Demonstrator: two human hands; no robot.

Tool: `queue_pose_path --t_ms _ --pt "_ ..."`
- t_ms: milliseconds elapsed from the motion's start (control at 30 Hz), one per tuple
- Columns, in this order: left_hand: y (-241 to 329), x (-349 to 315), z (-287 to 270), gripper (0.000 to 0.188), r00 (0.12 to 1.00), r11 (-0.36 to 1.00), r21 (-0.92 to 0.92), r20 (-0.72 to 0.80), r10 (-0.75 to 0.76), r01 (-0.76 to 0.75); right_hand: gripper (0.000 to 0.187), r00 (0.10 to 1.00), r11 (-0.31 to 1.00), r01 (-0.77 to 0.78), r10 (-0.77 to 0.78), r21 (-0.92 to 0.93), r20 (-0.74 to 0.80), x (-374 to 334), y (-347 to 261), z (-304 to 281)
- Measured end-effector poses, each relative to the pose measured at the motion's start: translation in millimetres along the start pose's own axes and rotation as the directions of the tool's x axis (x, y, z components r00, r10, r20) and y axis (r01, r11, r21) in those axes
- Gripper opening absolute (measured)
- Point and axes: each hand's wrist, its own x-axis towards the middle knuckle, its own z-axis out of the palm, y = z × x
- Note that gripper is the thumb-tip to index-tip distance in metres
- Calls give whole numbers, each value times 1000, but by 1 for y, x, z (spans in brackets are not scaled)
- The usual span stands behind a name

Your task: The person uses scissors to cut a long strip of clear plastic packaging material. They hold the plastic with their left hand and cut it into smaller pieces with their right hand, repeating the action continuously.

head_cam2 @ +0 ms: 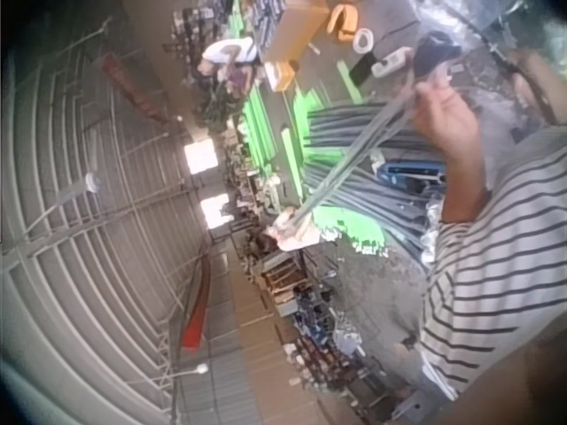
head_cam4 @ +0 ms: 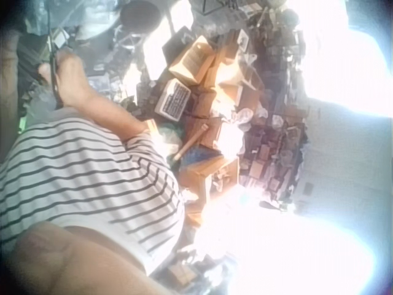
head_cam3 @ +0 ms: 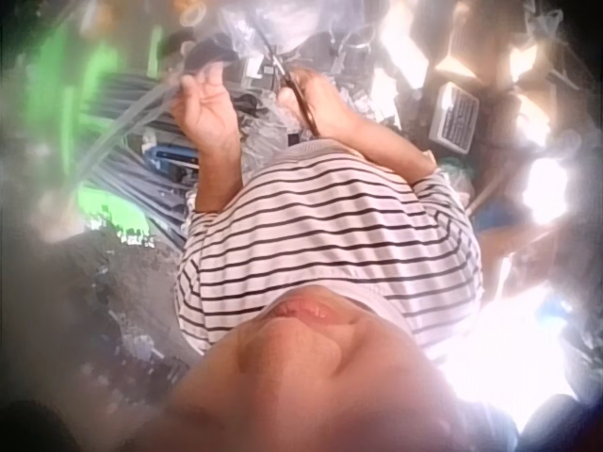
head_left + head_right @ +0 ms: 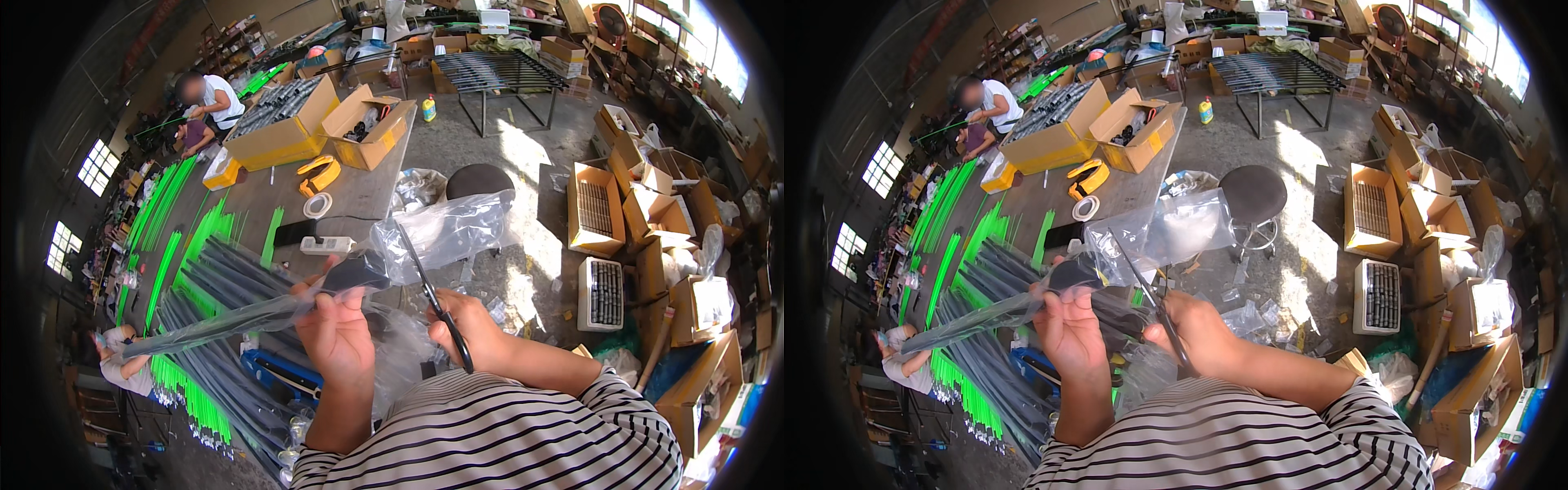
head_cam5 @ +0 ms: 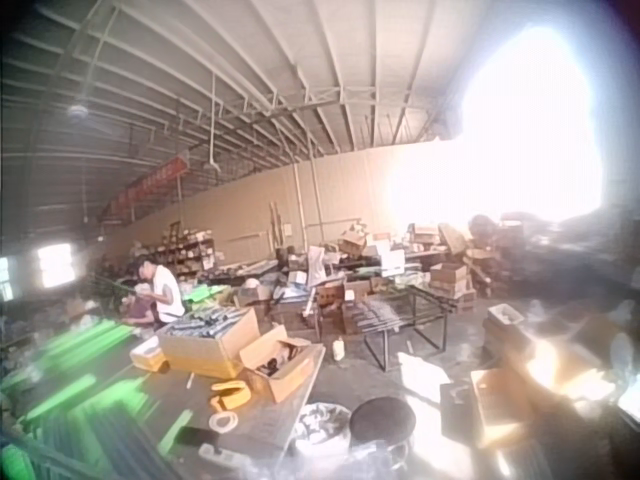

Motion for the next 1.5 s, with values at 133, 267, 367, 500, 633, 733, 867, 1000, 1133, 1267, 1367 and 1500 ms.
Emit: queue_pose_path --t_ms 133,267,367,500,633,733,867,1000,1133,1267,1367,1500 --pt "-1 0 -3 25 1000 1000 4 -4 -9 9 47 998 998 -57 57 -13 -16 -3 6 2" --pt "-2 1 -2 26 1000 1000 0 5 -20 20 46 998 998 -66 66 -14 -6 -2 7 2" --pt "-3 0 -3 26 1000 1000 -2 -4 -25 25 45 1000 999 -16 16 -35 -1 1 6 -1" --pt "-6 -1 -3 26 999 999 -1 0 -40 40 54 998 998 56 -58 -43 -37 7 3 -4" --pt "-8 -2 -3 24 998 998 -10 -3 -57 57 53 999 999 -2 1 -37 -33 6 5 -8" --pt "-9 -1 -2 20 996 996 -21 -39 -86 85 48 999 999 -36 35 -32 -37 7 5 -9" --pt "1 -3 -6 14 979 988 -49 -129 -155 150 48 991 991 -132 132 12 -25 8 13 0" --pt "32 -10 -39 9 968 985 -51 -182 -170 164 54 987 988 -110 122 112 -105 -7 35 -7" --pt "99 -24 -97 13 830 956 290 -544 122 49 52 912 919 -315 362 238 -193 -32 75 -29" --pt "185 -88 -200 18 734 87 797 -588 339 598 50 792 805 -516 578 291 -195 -60 114 -43" --pt "186 -107 -218 22 795 -376 701 -556 243 606 48 734 757 -603 650 253 -194 -62 121 -45" --pt "152 -108 -245 22 883 -671 582 -378 277 459 47 807 799 -544 582 257 -101 -49 117 -36"
